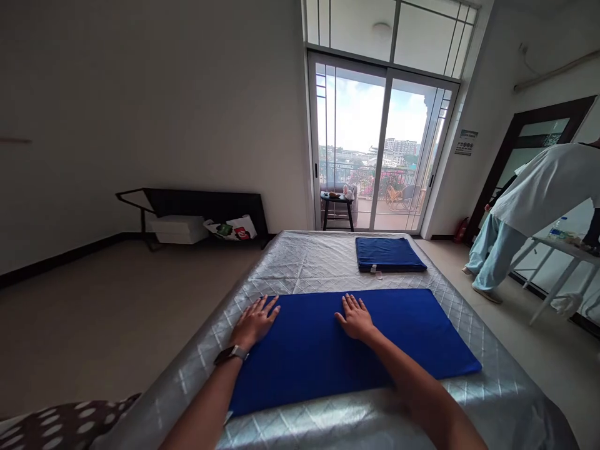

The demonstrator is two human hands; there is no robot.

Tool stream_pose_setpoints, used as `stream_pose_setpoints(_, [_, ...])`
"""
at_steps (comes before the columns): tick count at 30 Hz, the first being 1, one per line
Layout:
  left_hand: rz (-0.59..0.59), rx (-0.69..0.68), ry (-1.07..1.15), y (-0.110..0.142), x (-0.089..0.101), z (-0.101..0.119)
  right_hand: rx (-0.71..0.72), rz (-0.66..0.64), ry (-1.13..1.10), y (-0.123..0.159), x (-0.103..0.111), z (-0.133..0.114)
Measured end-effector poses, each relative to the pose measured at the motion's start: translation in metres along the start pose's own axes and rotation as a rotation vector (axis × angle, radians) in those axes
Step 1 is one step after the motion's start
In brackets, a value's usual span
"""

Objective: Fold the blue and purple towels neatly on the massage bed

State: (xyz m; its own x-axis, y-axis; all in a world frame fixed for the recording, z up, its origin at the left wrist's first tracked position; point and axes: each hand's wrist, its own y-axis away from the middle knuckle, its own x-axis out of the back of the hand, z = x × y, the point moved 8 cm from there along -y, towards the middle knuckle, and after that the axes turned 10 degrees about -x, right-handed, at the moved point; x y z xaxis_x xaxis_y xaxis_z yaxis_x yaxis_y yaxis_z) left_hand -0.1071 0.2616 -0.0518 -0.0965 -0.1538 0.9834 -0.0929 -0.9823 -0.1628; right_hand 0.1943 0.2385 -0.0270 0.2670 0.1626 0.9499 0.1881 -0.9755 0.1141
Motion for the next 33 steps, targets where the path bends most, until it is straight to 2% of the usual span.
stream_pose_setpoints(3, [0.007,0.012,-0.015,0.000,0.000,-0.001,-0.127,0.014,0.045,-0.001,0.020,0.060])
stream_pose_setpoints(9, [0.016,0.022,-0.019,-0.002,-0.005,-0.004,-0.496,0.100,0.125,0.019,0.072,0.228])
stream_pose_setpoints(11, [0.018,0.023,-0.024,-0.002,-0.006,-0.004,-0.554,0.103,0.121,0.027,0.083,0.263])
stream_pose_setpoints(14, [0.018,0.017,-0.032,-0.002,-0.005,-0.004,-0.571,0.094,0.116,0.032,0.090,0.282])
stream_pose_setpoints(17, [-0.003,0.013,-0.026,-0.002,-0.003,-0.001,-0.583,0.128,0.128,0.030,0.090,0.266])
stream_pose_setpoints(19, [-0.021,0.018,-0.016,-0.001,-0.001,0.000,-0.553,0.172,0.140,0.026,0.084,0.233])
stream_pose_setpoints(21, [-0.042,0.026,-0.007,-0.001,0.001,0.001,-0.445,0.205,0.133,0.021,0.070,0.181])
stream_pose_setpoints(25, [-0.062,0.028,0.003,0.000,0.000,0.000,-0.104,0.125,0.049,0.021,0.019,0.053])
stream_pose_setpoints(27, [-0.063,0.018,0.003,0.000,-0.002,0.000,0.035,0.090,0.013,0.027,-0.002,0.004])
stream_pose_setpoints(28, [-0.058,0.015,-0.001,0.000,-0.002,-0.001,0.082,0.076,0.000,0.030,-0.009,-0.011])
stream_pose_setpoints(30, [-0.032,0.006,-0.015,-0.001,-0.003,-0.002,0.121,0.058,-0.016,0.036,-0.018,-0.024])
stream_pose_setpoints(31, [-0.020,0.002,-0.024,-0.001,-0.003,-0.002,0.112,0.052,-0.019,0.038,-0.019,-0.020])
stream_pose_setpoints(33, [-0.010,-0.002,-0.031,-0.002,-0.003,-0.002,0.057,0.047,-0.010,0.042,-0.016,0.001])
